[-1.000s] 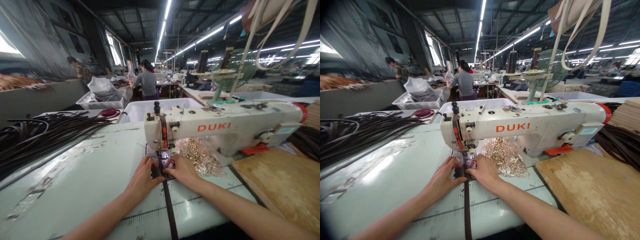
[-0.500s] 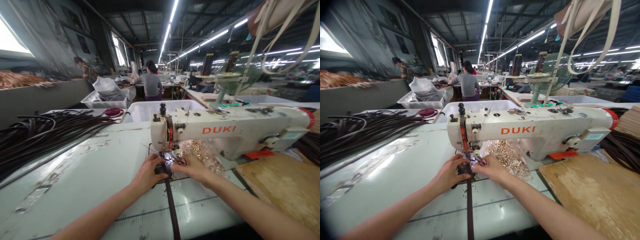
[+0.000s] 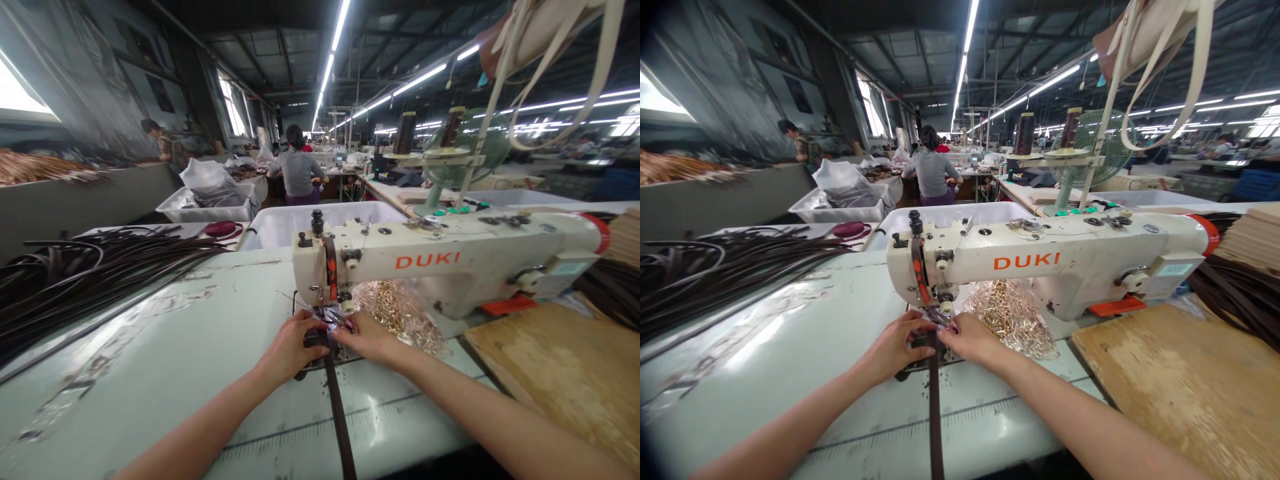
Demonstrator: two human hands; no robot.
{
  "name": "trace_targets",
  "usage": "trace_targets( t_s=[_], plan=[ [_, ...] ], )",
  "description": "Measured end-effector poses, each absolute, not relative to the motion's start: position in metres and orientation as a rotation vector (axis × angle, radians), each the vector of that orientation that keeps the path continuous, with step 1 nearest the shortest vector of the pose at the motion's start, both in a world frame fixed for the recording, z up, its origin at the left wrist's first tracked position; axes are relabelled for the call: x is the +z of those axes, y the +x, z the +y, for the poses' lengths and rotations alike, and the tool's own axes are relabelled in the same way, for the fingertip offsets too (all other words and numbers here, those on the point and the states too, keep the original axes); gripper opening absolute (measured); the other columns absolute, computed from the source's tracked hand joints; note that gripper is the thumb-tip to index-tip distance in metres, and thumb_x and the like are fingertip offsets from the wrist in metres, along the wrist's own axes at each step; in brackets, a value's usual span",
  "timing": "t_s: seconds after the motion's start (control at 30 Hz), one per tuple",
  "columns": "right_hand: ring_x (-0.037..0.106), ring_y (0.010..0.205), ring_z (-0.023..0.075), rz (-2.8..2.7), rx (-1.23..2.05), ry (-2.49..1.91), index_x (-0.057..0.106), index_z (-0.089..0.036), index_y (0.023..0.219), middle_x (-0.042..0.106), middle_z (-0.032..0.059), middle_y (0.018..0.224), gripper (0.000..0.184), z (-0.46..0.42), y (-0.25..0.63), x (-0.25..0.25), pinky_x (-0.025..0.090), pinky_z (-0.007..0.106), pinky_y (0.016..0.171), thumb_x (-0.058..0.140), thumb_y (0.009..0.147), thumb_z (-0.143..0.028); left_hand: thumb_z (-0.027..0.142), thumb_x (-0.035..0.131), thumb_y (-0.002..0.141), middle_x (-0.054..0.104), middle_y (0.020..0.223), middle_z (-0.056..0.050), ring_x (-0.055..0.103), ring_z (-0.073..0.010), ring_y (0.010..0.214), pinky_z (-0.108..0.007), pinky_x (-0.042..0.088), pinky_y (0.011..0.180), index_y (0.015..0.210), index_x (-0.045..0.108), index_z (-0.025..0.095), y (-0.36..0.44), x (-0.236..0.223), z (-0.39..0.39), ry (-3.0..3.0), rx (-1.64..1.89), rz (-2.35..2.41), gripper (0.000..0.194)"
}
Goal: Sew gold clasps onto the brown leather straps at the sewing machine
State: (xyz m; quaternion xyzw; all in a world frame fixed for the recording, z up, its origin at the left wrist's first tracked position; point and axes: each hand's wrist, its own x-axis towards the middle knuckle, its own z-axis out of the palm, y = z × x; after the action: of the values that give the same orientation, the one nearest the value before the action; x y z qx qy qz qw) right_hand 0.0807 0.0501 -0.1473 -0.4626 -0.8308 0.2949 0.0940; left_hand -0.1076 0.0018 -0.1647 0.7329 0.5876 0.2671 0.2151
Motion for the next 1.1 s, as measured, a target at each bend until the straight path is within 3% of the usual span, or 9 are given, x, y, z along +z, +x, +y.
trace_targets(
  t_s=[0.2, 0.37, 0.5, 0.57, 0.63, 0.7, 0.77, 0.93, 1.1],
  plan=[
    [0.051, 0.070, 0.0179, -2.420, 0.853, -1.351, 0.062, -0.014, 0.074, 0.058, 0.0051, 0.070, 0.015, 0.045, 0.070, -0.155, 0.027, 0.024, 0.058, 0.058, 0.076, -0.028, 0.016, 0.075, 0.069, 0.055, 0.103, -0.001, 0.057, -0.0179, 0.087, -0.028, 0.047, 0.076, 0.103, 0.067, 0.028, -0.110, -0.166, 0.002, 2.065, 0.759, 1.600, 0.037],
    [0.044, 0.059, 0.0103, -2.302, 1.238, -1.210, 0.059, -0.013, 0.082, 0.053, -0.0008, 0.067, 0.024, 0.036, 0.083, -0.141, 0.030, 0.020, 0.053, 0.052, 0.084, -0.036, 0.020, 0.074, 0.071, 0.054, 0.110, -0.002, 0.057, -0.0208, 0.095, -0.028, 0.048, 0.077, 0.097, 0.070, 0.033, -0.111, -0.169, 0.003, 2.093, 0.758, 1.578, 0.029],
    [0.038, 0.055, 0.0084, -2.155, 1.576, -0.949, 0.060, -0.013, 0.076, 0.045, -0.0030, 0.061, 0.030, 0.027, 0.101, -0.127, 0.027, 0.020, 0.052, 0.058, 0.083, -0.042, 0.023, 0.064, 0.083, 0.058, 0.106, 0.001, 0.058, -0.0188, 0.094, -0.027, 0.046, 0.081, 0.088, 0.072, 0.031, -0.107, -0.173, 0.000, 2.104, 0.830, 1.594, 0.012],
    [0.043, 0.058, 0.0102, -2.280, 1.386, -0.947, 0.064, -0.014, 0.079, 0.048, -0.0014, 0.062, 0.039, 0.028, 0.108, -0.125, 0.029, 0.021, 0.055, 0.052, 0.087, -0.050, 0.021, 0.056, 0.088, 0.061, 0.097, 0.001, 0.059, -0.0172, 0.088, -0.027, 0.045, 0.079, 0.087, 0.069, 0.027, -0.105, -0.173, -0.003, 2.103, 0.863, 1.615, 0.015],
    [0.052, 0.067, 0.0144, -2.402, 0.926, -1.102, 0.067, -0.016, 0.088, 0.056, 0.0024, 0.073, 0.046, 0.031, 0.110, -0.128, 0.033, 0.024, 0.061, 0.043, 0.092, -0.055, 0.021, 0.051, 0.090, 0.063, 0.091, 0.001, 0.059, -0.0173, 0.082, -0.028, 0.045, 0.074, 0.086, 0.065, 0.023, -0.104, -0.173, -0.005, 2.089, 0.890, 1.654, 0.014],
    [0.057, 0.078, 0.0181, -2.476, 0.460, -1.247, 0.066, -0.019, 0.100, 0.059, 0.0053, 0.088, 0.045, 0.033, 0.107, -0.134, 0.036, 0.026, 0.066, 0.036, 0.096, -0.052, 0.021, 0.050, 0.090, 0.062, 0.086, 0.001, 0.058, -0.0182, 0.079, -0.028, 0.043, 0.069, 0.084, 0.060, 0.021, -0.104, -0.172, -0.006, 2.070, 0.909, 1.690, 0.012],
    [0.059, 0.082, 0.0194, -2.547, 0.207, -1.281, 0.061, -0.022, 0.110, 0.059, 0.0059, 0.099, 0.039, 0.030, 0.101, -0.141, 0.038, 0.027, 0.067, 0.032, 0.099, -0.045, 0.021, 0.048, 0.091, 0.060, 0.082, 0.001, 0.057, -0.0183, 0.078, -0.028, 0.042, 0.067, 0.081, 0.057, 0.021, -0.104, -0.171, -0.006, 2.059, 0.923, 1.700, 0.013],
    [0.058, 0.083, 0.0219, -2.620, 0.042, -1.238, 0.054, -0.016, 0.101, 0.060, 0.0056, 0.096, 0.024, 0.022, 0.087, -0.153, 0.038, 0.030, 0.065, 0.043, 0.096, -0.037, 0.021, 0.046, 0.090, 0.057, 0.084, 0.000, 0.055, -0.0179, 0.079, -0.028, 0.041, 0.068, 0.081, 0.054, 0.021, -0.103, -0.170, -0.010, 2.037, 0.962, 1.669, 0.013],
    [0.059, 0.080, 0.0199, -2.596, 0.128, -1.229, 0.053, -0.018, 0.094, 0.062, 0.0030, 0.091, 0.018, 0.028, 0.081, -0.161, 0.033, 0.028, 0.062, 0.046, 0.095, -0.035, 0.024, 0.047, 0.089, 0.054, 0.084, -0.001, 0.054, -0.0177, 0.078, -0.028, 0.043, 0.067, 0.079, 0.054, 0.020, -0.100, -0.172, -0.010, 1.974, 0.993, 1.607, 0.013]
  ],
)
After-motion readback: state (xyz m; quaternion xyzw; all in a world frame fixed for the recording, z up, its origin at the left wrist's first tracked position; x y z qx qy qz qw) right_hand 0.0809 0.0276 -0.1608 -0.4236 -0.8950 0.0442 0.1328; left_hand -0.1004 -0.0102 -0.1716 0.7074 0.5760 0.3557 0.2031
